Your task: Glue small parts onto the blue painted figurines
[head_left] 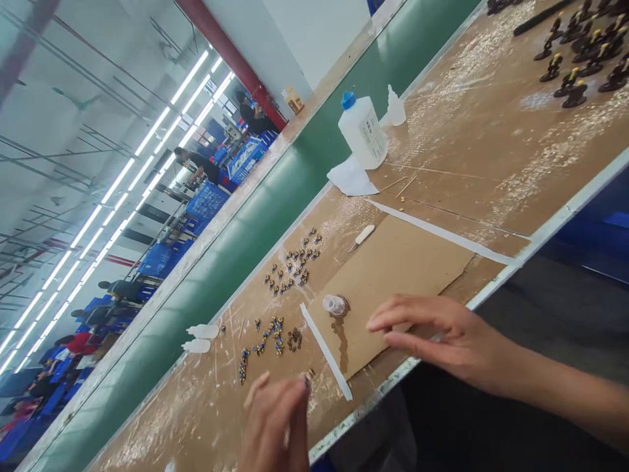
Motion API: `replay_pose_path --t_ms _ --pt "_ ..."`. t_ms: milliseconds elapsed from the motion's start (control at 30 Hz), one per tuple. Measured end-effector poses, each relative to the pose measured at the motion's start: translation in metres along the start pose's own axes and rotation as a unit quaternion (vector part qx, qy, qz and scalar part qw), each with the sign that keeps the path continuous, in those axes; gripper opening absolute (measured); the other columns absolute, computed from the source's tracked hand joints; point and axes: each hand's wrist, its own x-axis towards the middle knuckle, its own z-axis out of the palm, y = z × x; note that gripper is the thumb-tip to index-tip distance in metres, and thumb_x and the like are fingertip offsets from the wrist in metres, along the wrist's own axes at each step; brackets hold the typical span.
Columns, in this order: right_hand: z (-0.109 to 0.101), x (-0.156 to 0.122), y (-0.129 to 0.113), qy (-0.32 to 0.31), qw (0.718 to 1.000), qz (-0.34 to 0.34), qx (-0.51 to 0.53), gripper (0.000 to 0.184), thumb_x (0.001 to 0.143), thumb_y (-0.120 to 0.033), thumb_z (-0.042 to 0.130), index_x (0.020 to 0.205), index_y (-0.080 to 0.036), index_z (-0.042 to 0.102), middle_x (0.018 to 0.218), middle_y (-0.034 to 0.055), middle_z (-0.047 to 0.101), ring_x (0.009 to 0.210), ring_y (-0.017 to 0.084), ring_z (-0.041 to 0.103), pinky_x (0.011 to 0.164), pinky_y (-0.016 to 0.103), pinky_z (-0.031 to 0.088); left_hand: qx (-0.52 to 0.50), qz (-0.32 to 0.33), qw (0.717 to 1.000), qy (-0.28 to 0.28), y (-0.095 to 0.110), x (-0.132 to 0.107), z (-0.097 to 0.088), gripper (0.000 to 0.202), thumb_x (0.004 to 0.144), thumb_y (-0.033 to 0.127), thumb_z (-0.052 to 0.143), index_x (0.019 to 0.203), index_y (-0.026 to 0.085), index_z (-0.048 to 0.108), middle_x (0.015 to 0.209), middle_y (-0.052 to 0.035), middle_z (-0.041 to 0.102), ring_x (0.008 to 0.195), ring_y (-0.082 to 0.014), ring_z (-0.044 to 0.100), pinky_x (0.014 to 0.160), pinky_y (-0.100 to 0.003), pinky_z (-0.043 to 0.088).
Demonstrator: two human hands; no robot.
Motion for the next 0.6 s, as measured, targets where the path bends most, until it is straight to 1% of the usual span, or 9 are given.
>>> replay_pose_path --t_ms 33,67,100,133,233,333,467,533,600 --pt "-0.007 0.003 0.005 0.039 0.998 -0.015 -0.038 0.016 0.088 -0.028 0.055 0.094 -0.018 0.066 0.093 0.0053 0.066 0.086 0.013 0.063 0.075 0.021 0.050 0.012 -0.093 0.995 -0.014 -0.016 0.015 0.004 0.007 0.075 0.024 0.068 0.082 0.024 0.070 0.082 -0.0011 0.071 0.077 -0.0170 0.066 0.083 -0.035 0.049" --pt "-0.012 0.005 0.011 0.072 0.994 -0.030 -0.079 0.015 0.088 -0.027 0.054 0.093 -0.019 0.065 0.094 0.0052 0.066 0.087 0.014 0.063 0.076 0.022 0.050 0.009 -0.220 0.975 -0.010 -0.033 0.032 0.010 0.013 0.073 0.031 0.069 0.083 0.023 0.070 0.081 -0.0015 0.071 0.077 -0.0174 0.065 0.077 -0.031 0.049" --pt "-0.016 0.007 0.018 0.097 0.987 -0.046 -0.116 0.014 0.088 -0.027 0.054 0.093 -0.019 0.065 0.094 0.0052 0.065 0.088 0.014 0.063 0.077 0.023 0.050 -0.037 -0.317 0.947 -0.031 -0.049 0.051 0.020 0.019 0.072 0.036 0.070 0.083 0.020 0.070 0.080 -0.0020 0.070 0.076 -0.0174 0.064 0.074 -0.029 0.049" --pt "-0.019 0.008 0.026 0.111 0.981 -0.062 -0.149 0.014 0.088 -0.026 0.053 0.094 -0.020 0.064 0.094 0.0051 0.065 0.088 0.015 0.063 0.078 0.024 0.050 -0.066 -0.334 0.939 -0.044 -0.066 0.069 0.032 0.023 0.072 0.038 0.069 0.082 0.017 0.070 0.077 -0.0023 0.070 0.073 -0.0166 0.064 0.070 -0.028 0.049" --pt "-0.020 0.010 0.045 0.118 0.963 -0.095 -0.224 0.014 0.089 -0.020 0.050 0.097 -0.020 0.062 0.092 0.0049 0.064 0.085 0.014 0.062 0.076 0.025 0.051 -0.106 -0.339 0.932 -0.076 -0.112 0.120 0.076 0.018 0.073 0.029 0.070 0.079 0.012 0.066 0.074 -0.0015 0.067 0.072 -0.0129 0.062 0.073 -0.027 0.049" --pt "-0.018 0.009 0.056 0.133 0.950 -0.121 -0.257 0.015 0.089 -0.017 0.049 0.098 -0.020 0.060 0.090 0.0046 0.064 0.083 0.014 0.062 0.074 0.025 0.050 -0.109 -0.361 0.920 -0.106 -0.147 0.152 0.116 0.018 0.080 0.029 0.064 0.080 0.011 0.062 0.074 0.0003 0.062 0.068 -0.0116 0.060 0.067 -0.029 0.050" --pt "-0.017 0.010 0.059 0.153 0.937 -0.156 -0.273 0.016 0.088 -0.015 0.049 0.100 -0.021 0.059 0.088 0.0031 0.063 0.080 0.013 0.063 0.073 0.024 0.051 -0.087 -0.395 0.906 -0.126 -0.176 0.167 0.147 0.023 0.084 0.034 0.059 0.083 0.011 0.060 0.075 0.0004 0.060 0.064 -0.0105 0.058 0.061 -0.027 0.050" --pt "-0.016 0.010 0.060 0.157 0.934 -0.164 -0.275 0.018 0.088 -0.015 0.050 0.101 -0.022 0.058 0.088 0.0023 0.064 0.080 0.013 0.063 0.074 0.024 0.051 -0.074 -0.398 0.904 -0.134 -0.183 0.169 0.155 0.023 0.085 0.034 0.059 0.084 0.011 0.060 0.076 -0.0002 0.060 0.064 -0.0103 0.057 0.059 -0.026 0.049" --pt "-0.015 0.011 0.059 0.168 0.935 -0.155 -0.270 0.017 0.088 -0.016 0.049 0.100 -0.023 0.059 0.087 0.0016 0.064 0.079 0.014 0.063 0.073 0.026 0.052 -0.065 -0.382 0.912 -0.135 -0.187 0.171 0.155 0.024 0.084 0.034 0.059 0.086 0.011 0.060 0.078 -0.0003 0.060 0.066 -0.0112 0.058 0.059 -0.026 0.050"
